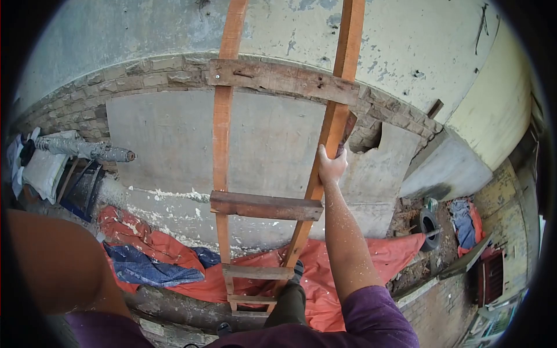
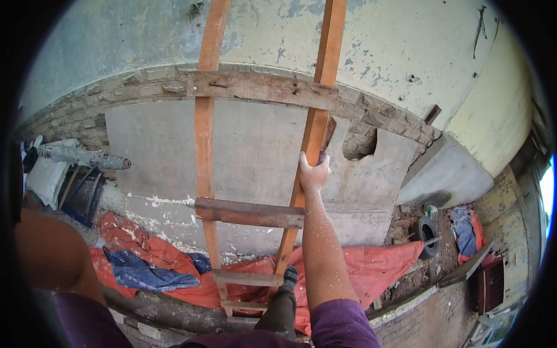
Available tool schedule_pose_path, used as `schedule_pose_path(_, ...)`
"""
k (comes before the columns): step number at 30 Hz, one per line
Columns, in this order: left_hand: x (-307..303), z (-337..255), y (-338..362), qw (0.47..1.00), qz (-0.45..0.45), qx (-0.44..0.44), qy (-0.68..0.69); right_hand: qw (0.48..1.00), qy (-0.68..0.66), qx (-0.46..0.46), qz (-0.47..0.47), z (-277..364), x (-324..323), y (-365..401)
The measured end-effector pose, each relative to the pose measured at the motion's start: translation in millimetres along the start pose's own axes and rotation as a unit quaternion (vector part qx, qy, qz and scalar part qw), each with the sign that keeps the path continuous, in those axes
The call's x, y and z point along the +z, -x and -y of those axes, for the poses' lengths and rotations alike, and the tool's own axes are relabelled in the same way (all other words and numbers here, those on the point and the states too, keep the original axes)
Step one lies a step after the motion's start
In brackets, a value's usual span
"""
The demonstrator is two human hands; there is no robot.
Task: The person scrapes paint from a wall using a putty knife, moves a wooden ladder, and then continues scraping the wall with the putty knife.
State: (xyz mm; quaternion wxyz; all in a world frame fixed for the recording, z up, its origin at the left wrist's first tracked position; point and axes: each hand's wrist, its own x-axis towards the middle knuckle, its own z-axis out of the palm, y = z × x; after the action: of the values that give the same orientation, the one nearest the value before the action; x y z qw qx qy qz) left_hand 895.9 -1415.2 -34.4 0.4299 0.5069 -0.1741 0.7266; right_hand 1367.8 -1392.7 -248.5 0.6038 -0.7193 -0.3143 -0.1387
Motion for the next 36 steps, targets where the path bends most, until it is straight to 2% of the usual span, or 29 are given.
schedule_pose_path(2,-47.5,-96.0,79.9,1.0,-0.01,0.003,-0.013,1.0,-0.021,-0.006,0.002,0.4,2.3,-1.3)
schedule_pose_path(4,-56.2,-139.4,106.7,0.999,-0.017,0.011,-0.031,1.0,-0.023,0.001,0.014,6.9,3.4,1.2)
schedule_pose_path(8,-77.5,-140.7,125.0,0.998,-0.036,0.041,-0.043,0.999,-0.035,-0.012,0.003,9.7,0.5,0.1)
schedule_pose_path(11,-64.0,-123.7,116.2,0.995,-0.059,0.06,-0.055,0.998,-0.066,-0.017,0.007,10.6,1.5,0.9)
schedule_pose_path(14,-110.6,-176.1,160.8,0.992,-0.09,0.063,-0.06,0.999,-0.042,-0.017,0.008,12.9,0.1,0.7)
schedule_pose_path(15,-96.0,-160.7,153.5,0.991,-0.101,0.064,-0.063,0.999,-0.038,-0.018,0.012,14.3,1.7,-2.6)
schedule_pose_path(17,-148.9,-234.6,197.0,0.988,-0.126,0.046,-0.073,0.998,-0.06,-0.026,0.004,10.2,1.6,1.2)
schedule_pose_path(24,-132.8,-252.7,206.9,0.976,-0.19,0.038,-0.1,0.999,-0.032,0.001,0.015,7.5,1.8,0.6)
schedule_pose_path(29,-129.3,-294.4,213.6,0.965,-0.227,0.026,-0.127,1.0,-0.006,0.001,0.028,8.3,-1.2,-2.7)
schedule_pose_path(33,-152.8,-346.7,225.3,0.958,-0.247,0.026,-0.144,1.0,0.004,0.002,0.018,10.6,-1.2,9.4)
schedule_pose_path(36,-201.0,-351.6,234.0,0.961,-0.24,0.061,-0.123,1.0,-0.006,-0.015,-0.006,7.5,-1.5,-3.5)
